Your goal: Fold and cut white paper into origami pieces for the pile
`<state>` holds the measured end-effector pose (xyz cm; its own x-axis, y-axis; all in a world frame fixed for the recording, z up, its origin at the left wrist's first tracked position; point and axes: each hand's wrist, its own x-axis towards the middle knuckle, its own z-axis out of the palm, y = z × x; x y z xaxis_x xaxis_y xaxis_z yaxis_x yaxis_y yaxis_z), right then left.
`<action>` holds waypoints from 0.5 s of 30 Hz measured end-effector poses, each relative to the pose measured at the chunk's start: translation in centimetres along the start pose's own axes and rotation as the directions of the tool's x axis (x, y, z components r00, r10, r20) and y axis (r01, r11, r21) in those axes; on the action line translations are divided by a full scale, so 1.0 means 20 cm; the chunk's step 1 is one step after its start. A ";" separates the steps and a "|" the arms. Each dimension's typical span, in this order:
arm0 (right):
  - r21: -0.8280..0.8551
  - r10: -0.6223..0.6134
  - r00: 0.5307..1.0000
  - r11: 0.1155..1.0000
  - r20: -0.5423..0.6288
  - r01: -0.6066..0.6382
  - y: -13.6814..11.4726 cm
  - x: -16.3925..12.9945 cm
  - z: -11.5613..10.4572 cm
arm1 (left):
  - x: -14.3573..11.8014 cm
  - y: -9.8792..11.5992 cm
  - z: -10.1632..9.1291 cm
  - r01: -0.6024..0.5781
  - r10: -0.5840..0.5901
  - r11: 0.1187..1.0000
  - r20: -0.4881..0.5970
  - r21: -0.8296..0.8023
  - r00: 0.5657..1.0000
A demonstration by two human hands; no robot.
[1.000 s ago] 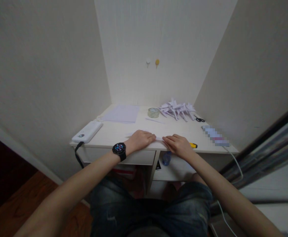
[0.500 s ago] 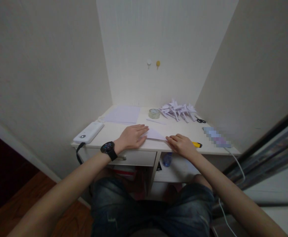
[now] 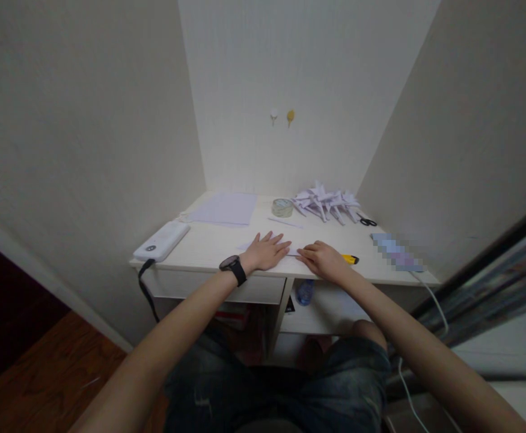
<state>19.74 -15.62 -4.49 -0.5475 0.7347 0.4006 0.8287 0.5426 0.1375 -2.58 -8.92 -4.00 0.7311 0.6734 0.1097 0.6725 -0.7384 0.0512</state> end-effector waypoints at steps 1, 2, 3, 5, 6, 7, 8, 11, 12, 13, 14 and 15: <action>0.011 -0.007 1.000 1.000 0.000 0.007 0.00 0.00 0.00 | 0.00 0.00 0.00 0.002 -0.002 1.000 -0.004 0.006 1.000; 0.022 -0.013 1.000 1.000 -0.003 0.013 0.01 -0.01 0.00 | 0.00 0.00 0.00 0.004 -0.004 1.000 -0.009 0.011 1.000; 0.034 -0.017 1.000 0.999 -0.008 0.017 0.01 -0.01 0.01 | 0.00 0.01 0.00 0.006 -0.006 1.000 -0.014 0.014 1.000; 0.057 -0.020 1.000 0.998 -0.024 0.021 0.02 -0.02 0.01 | 0.00 0.01 0.00 0.012 -0.012 1.000 -0.014 0.012 1.000; 0.068 -0.017 0.999 0.997 -0.032 0.019 0.02 -0.03 0.02 | 0.00 0.01 0.00 0.019 -0.019 1.000 -0.010 0.010 1.000; 0.079 -0.012 0.999 0.997 -0.036 0.015 0.02 -0.03 0.02 | 0.00 0.02 0.00 0.028 -0.028 1.000 -0.009 0.009 1.000; 0.089 -0.007 0.999 0.996 -0.038 0.011 0.02 -0.03 0.03 | 0.00 0.02 0.00 0.040 -0.040 0.999 -0.010 0.011 0.999; 0.144 0.022 0.998 0.989 -0.054 -0.014 0.02 -0.04 0.04 | -0.01 0.02 0.00 0.096 -0.095 0.995 -0.022 0.023 0.995; 0.176 0.040 0.997 0.984 -0.067 -0.028 0.02 -0.04 0.04 | -0.01 0.02 0.00 0.118 -0.118 0.993 -0.022 0.026 0.993; 0.209 0.062 0.995 0.977 -0.077 -0.045 0.02 -0.04 0.05 | -0.01 0.02 0.00 0.137 -0.137 0.990 -0.017 0.027 0.990; 0.240 0.086 0.993 0.969 -0.084 -0.064 0.02 -0.04 0.05 | -0.02 0.02 0.00 0.151 -0.151 0.988 -0.010 0.026 0.988; 0.262 0.110 0.990 0.961 -0.085 -0.085 0.02 -0.05 0.04 | -0.02 0.02 -0.01 0.159 -0.159 0.987 -0.002 0.023 0.987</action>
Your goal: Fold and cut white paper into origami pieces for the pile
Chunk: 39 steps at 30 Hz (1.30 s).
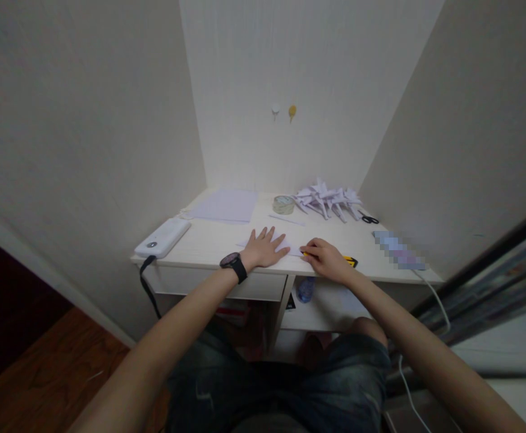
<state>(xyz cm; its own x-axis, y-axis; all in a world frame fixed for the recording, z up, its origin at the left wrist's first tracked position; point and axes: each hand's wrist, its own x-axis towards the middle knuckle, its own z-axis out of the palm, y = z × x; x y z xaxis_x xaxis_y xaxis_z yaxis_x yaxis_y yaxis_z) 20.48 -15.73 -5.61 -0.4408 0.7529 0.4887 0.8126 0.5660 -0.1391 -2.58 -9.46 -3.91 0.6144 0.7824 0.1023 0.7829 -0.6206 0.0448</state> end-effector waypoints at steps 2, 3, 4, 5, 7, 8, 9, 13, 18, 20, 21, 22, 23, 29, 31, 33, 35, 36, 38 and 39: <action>0.004 0.053 0.999 0.999 0.007 -0.053 0.00 -0.01 -0.01 | 0.00 0.00 -0.01 0.003 -0.003 1.000 0.013 -0.003 1.000; -0.005 0.087 0.996 0.996 0.013 -0.087 0.00 -0.01 -0.01 | -0.01 0.01 -0.01 0.004 -0.004 1.000 0.016 -0.003 1.000; -0.013 0.124 0.992 0.992 0.019 -0.123 0.00 -0.02 -0.02 | -0.01 0.01 -0.01 0.005 -0.005 1.000 0.018 -0.002 1.000; -0.017 0.157 0.987 0.988 0.025 -0.156 0.00 -0.02 -0.02 | -0.01 0.01 -0.01 0.007 -0.007 1.000 0.021 0.000 1.000; -0.007 0.192 0.981 0.981 0.033 -0.191 0.00 -0.03 -0.02 | -0.01 0.01 -0.01 0.011 -0.011 1.000 0.020 0.000 1.000; 0.004 0.193 0.981 0.981 0.032 -0.193 0.01 -0.03 -0.02 | -0.01 0.01 0.00 0.012 -0.012 1.000 0.018 -0.001 1.000; 0.017 0.186 0.982 0.982 0.030 -0.187 0.01 -0.03 -0.02 | -0.01 0.00 0.00 0.013 -0.013 1.000 0.015 -0.004 1.000; 0.080 0.154 0.987 0.984 0.039 -0.157 0.04 -0.02 -0.02 | 0.00 -0.01 0.00 0.011 -0.011 1.000 0.037 -0.012 0.999; 0.130 0.141 0.988 0.981 0.058 -0.147 0.07 -0.01 -0.02 | 0.01 -0.02 -0.01 -0.005 0.007 1.000 0.090 -0.028 0.996; 0.145 0.140 0.987 0.978 0.075 -0.149 0.08 -0.01 -0.02 | 0.01 -0.03 -0.01 -0.007 0.010 1.000 0.103 -0.031 0.995; 0.151 0.137 0.987 0.977 0.087 -0.149 0.09 0.00 -0.02 | 0.01 -0.03 -0.01 -0.007 0.010 0.999 0.106 -0.032 0.994; 0.157 0.134 0.986 0.976 0.099 -0.149 0.09 0.00 -0.02 | 0.01 -0.03 -0.01 -0.007 0.010 0.999 0.107 -0.032 0.994; 0.162 0.131 0.985 0.976 0.110 -0.148 0.09 0.00 -0.03 | 0.01 -0.03 -0.01 -0.007 0.011 0.999 0.107 -0.033 0.994; 0.168 0.120 0.984 0.976 0.129 -0.141 0.12 0.01 -0.03 | 0.01 -0.02 -0.02 -0.006 0.009 1.000 0.104 -0.029 0.995; 0.170 0.119 0.984 0.975 0.131 -0.141 0.12 0.02 -0.03 | 0.01 -0.03 -0.02 -0.011 0.014 1.000 0.114 -0.025 0.993; 0.176 0.109 0.985 0.975 0.136 -0.132 0.13 0.03 -0.03 | 0.02 -0.03 -0.02 -0.018 0.021 1.000 0.130 -0.024 0.991; 0.188 0.090 0.984 0.975 0.151 -0.118 0.13 0.04 -0.03 | 0.02 -0.04 -0.02 -0.023 0.026 0.999 0.142 -0.024 0.990; 0.195 0.081 0.984 0.974 0.160 -0.112 0.13 0.04 -0.03 | 0.03 -0.04 -0.01 -0.024 0.027 0.999 0.146 -0.023 0.989; 0.211 0.069 0.981 0.972 0.182 -0.107 0.13 0.05 -0.04 | 0.03 -0.04 -0.01 -0.024 0.027 0.999 0.149 -0.022 0.988; 0.223 0.066 0.979 0.969 0.192 -0.109 0.14 0.06 -0.04 | 0.03 -0.04 -0.01 -0.022 0.025 1.000 0.149 -0.021 0.989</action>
<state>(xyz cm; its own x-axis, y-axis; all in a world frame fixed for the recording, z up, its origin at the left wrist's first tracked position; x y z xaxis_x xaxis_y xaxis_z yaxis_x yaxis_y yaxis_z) 22.59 -13.62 -4.70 -0.4511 0.8392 0.3036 0.7503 0.5409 -0.3801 -2.88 -8.53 -3.62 0.6414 0.7659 -0.0454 0.7670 -0.6385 0.0630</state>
